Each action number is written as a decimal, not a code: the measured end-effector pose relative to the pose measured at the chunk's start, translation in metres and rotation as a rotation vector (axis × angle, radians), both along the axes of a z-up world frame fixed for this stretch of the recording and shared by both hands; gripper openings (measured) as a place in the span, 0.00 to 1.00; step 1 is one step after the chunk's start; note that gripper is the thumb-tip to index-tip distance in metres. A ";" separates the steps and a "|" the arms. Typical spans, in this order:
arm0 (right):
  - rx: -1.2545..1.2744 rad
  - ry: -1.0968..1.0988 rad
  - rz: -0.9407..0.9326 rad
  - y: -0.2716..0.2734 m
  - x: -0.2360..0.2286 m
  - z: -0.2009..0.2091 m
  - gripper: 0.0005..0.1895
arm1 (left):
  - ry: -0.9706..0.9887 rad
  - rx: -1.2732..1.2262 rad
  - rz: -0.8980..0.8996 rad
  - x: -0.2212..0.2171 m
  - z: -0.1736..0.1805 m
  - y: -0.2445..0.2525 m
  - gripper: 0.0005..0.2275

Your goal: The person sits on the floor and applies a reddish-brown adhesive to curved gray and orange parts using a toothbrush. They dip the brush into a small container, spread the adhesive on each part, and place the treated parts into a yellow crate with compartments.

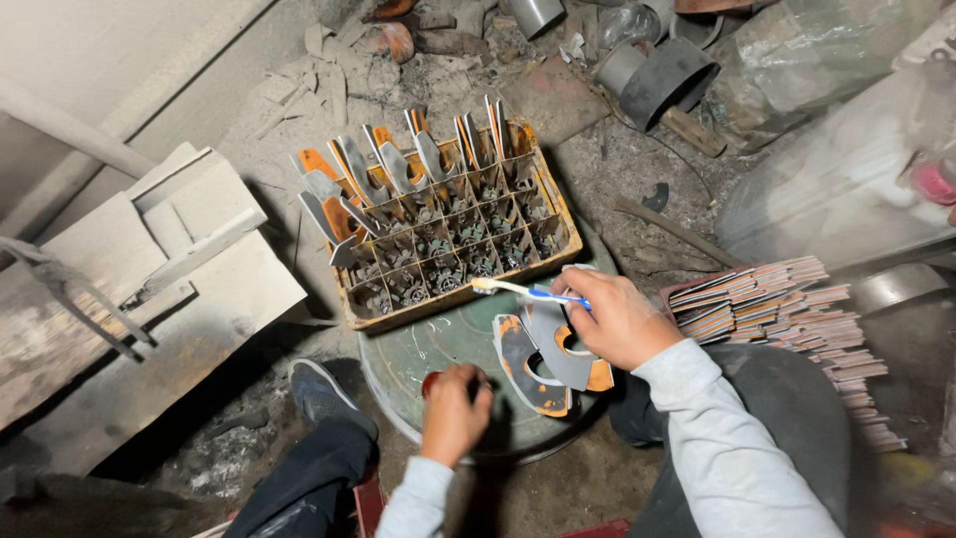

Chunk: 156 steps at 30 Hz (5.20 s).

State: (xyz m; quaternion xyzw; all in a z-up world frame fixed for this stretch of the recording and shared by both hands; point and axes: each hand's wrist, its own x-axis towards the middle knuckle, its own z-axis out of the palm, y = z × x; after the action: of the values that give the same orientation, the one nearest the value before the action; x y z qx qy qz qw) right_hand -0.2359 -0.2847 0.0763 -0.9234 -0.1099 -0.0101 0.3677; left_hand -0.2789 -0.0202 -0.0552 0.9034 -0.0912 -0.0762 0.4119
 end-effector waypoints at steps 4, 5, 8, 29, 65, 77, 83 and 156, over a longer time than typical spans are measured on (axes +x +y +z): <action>0.002 -0.012 -0.036 0.001 -0.010 0.002 0.09 | 0.072 -0.056 0.127 -0.038 -0.017 -0.030 0.09; 0.013 0.023 -0.050 0.002 -0.013 0.001 0.09 | 0.045 -0.049 0.172 -0.037 -0.020 -0.039 0.10; 0.030 0.066 -0.071 0.006 -0.016 -0.001 0.10 | 0.098 0.004 0.306 -0.025 -0.024 -0.064 0.16; 0.044 -0.045 -0.075 -0.002 -0.029 -0.020 0.09 | 0.315 -0.316 0.466 -0.013 -0.036 -0.057 0.13; -0.455 0.296 0.119 0.142 -0.055 -0.126 0.15 | 0.025 -1.205 0.808 -0.060 0.072 0.190 0.09; -0.238 0.385 -0.024 0.093 -0.063 -0.140 0.10 | 0.007 -1.116 0.901 -0.056 0.070 0.182 0.17; 0.377 0.547 -0.106 0.093 -0.071 -0.112 0.10 | 0.111 -1.109 0.811 -0.053 0.054 0.164 0.11; -0.361 0.199 0.019 0.137 -0.069 -0.139 0.09 | 0.255 -1.205 0.730 -0.044 0.058 0.117 0.08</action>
State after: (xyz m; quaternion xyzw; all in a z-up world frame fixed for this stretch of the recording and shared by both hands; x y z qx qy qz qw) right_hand -0.3045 -0.1473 -0.0630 -0.9697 -0.0817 0.1045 0.2052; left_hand -0.3231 0.0966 0.0024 0.4758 0.2397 0.0251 0.8459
